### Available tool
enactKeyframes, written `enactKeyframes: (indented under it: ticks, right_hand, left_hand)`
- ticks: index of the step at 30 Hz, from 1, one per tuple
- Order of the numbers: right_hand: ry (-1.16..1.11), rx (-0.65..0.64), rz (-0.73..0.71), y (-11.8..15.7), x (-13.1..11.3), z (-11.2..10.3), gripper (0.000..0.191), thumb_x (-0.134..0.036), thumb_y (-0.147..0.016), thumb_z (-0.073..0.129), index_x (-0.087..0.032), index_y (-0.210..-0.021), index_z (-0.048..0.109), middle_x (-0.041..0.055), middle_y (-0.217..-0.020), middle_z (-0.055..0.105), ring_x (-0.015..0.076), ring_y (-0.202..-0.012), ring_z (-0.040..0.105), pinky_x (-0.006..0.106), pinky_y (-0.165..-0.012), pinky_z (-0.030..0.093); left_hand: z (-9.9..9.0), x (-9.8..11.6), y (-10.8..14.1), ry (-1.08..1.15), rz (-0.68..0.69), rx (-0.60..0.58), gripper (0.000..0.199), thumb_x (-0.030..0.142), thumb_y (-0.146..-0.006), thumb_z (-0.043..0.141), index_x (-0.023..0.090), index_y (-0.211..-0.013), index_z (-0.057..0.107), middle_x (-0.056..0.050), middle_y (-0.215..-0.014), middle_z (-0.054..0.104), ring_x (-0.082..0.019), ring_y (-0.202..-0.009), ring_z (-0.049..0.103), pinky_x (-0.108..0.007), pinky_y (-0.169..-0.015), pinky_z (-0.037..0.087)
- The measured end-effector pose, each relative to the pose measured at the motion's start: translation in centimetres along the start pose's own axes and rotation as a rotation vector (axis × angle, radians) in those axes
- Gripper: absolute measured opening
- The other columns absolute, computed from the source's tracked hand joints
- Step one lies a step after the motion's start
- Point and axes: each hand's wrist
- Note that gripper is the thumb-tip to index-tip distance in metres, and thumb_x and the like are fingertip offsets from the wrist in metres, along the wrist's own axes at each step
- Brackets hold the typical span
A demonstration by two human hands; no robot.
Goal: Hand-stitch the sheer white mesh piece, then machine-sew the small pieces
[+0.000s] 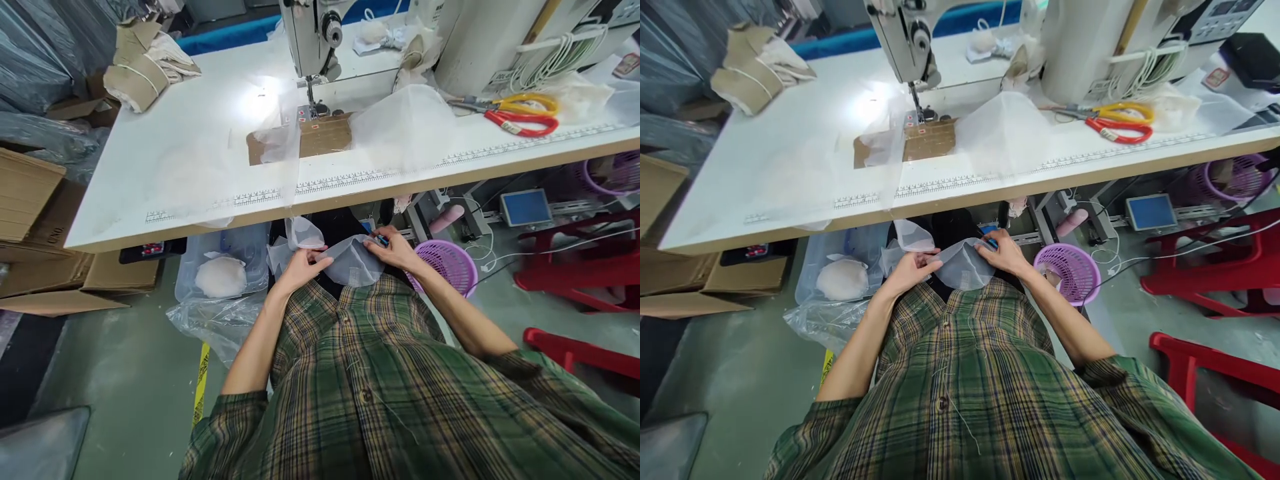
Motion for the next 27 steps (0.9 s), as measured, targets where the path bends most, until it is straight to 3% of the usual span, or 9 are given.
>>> enactKeyframes:
  ticks: [3,7,11,14,16,21,24,27]
  right_hand:
    - [0.286,0.134,-0.035,-0.1,0.6,-0.9,0.045,-0.055,-0.072,0.073,-0.020,-0.101,0.069,0.0114,-0.110,0.059,0.0266,-0.095,0.060,0.037,-0.080,0.048]
    - [0.239,0.162,-0.188,-0.1,-0.5,-1.2,0.035,-0.049,-0.082,0.064,-0.019,-0.101,0.069,0.0115,-0.102,0.064,0.0256,-0.090,0.063,0.038,-0.081,0.050]
    - [-0.023,0.005,-0.394,-0.1,-3.9,1.1,0.021,-0.035,-0.088,0.058,-0.019,-0.096,0.068,0.0065,-0.088,0.071,0.0200,-0.081,0.066,0.032,-0.075,0.052]
    - [-0.122,-0.107,-0.492,-0.3,-6.9,3.8,0.018,-0.030,-0.088,0.058,-0.019,-0.096,0.069,0.0054,-0.089,0.074,0.0184,-0.081,0.068,0.029,-0.073,0.052]
    - [-0.149,-0.108,-0.527,-0.6,-8.5,5.2,0.018,-0.029,-0.088,0.058,-0.018,-0.094,0.071,0.0049,-0.087,0.074,0.0175,-0.078,0.067,0.028,-0.072,0.052]
    - [-0.211,-0.037,-0.479,-1.9,-9.5,6.1,0.027,-0.038,-0.090,0.059,-0.016,-0.093,0.074,0.0059,-0.087,0.074,0.0177,-0.079,0.066,0.029,-0.075,0.051]
    - [-0.337,-0.132,-0.393,-1.9,-9.3,6.5,0.035,-0.046,-0.082,0.067,-0.015,-0.097,0.073,0.0054,-0.086,0.072,0.0158,-0.076,0.063,0.028,-0.071,0.051]
    - [-0.451,-0.220,-0.310,-1.2,-9.4,7.4,0.040,-0.053,-0.078,0.070,-0.014,-0.089,0.070,0.0000,-0.069,0.062,0.0111,-0.061,0.053,0.024,-0.059,0.046]
  left_hand:
    - [-0.9,0.0,1.0,0.057,-0.020,0.085,0.072,0.038,-0.058,0.090,0.014,-0.118,0.059,-0.019,-0.136,0.058,-0.030,-0.124,0.058,-0.045,-0.107,0.045]
    - [-1.5,0.6,2.3,0.275,0.035,0.191,0.076,0.044,-0.057,0.090,0.016,-0.120,0.058,-0.018,-0.140,0.056,-0.029,-0.129,0.055,-0.043,-0.110,0.044]
    - [-1.0,1.7,3.5,0.380,0.061,0.265,0.070,0.049,-0.061,0.087,0.016,-0.118,0.064,-0.016,-0.125,0.068,-0.028,-0.111,0.067,-0.042,-0.101,0.051]
    - [-0.5,2.4,4.3,0.270,0.063,0.263,0.053,0.054,-0.071,0.079,0.014,-0.106,0.072,-0.013,-0.106,0.076,-0.025,-0.093,0.073,-0.039,-0.092,0.055]
    - [-0.4,2.9,4.9,0.158,0.081,0.250,0.046,0.056,-0.077,0.073,0.014,-0.095,0.076,-0.011,-0.096,0.078,-0.024,-0.085,0.073,-0.037,-0.086,0.057]
    - [-0.6,3.7,6.2,-0.091,0.163,0.248,0.035,0.051,-0.081,0.070,0.016,-0.076,0.076,-0.005,-0.077,0.076,-0.022,-0.080,0.071,-0.032,-0.082,0.054]
    - [-1.2,3.5,6.5,-0.138,0.167,0.213,0.035,0.050,-0.082,0.068,0.016,-0.078,0.075,-0.004,-0.076,0.075,-0.020,-0.078,0.069,-0.030,-0.078,0.053]
    - [-2.6,3.2,6.4,-0.226,0.157,0.168,0.039,0.054,-0.079,0.070,0.016,-0.086,0.074,-0.005,-0.081,0.074,-0.020,-0.079,0.067,-0.031,-0.079,0.053]
Point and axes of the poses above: each hand's wrist, its own y-axis away from the middle knuckle, its own z-axis out of the palm, x = y × z
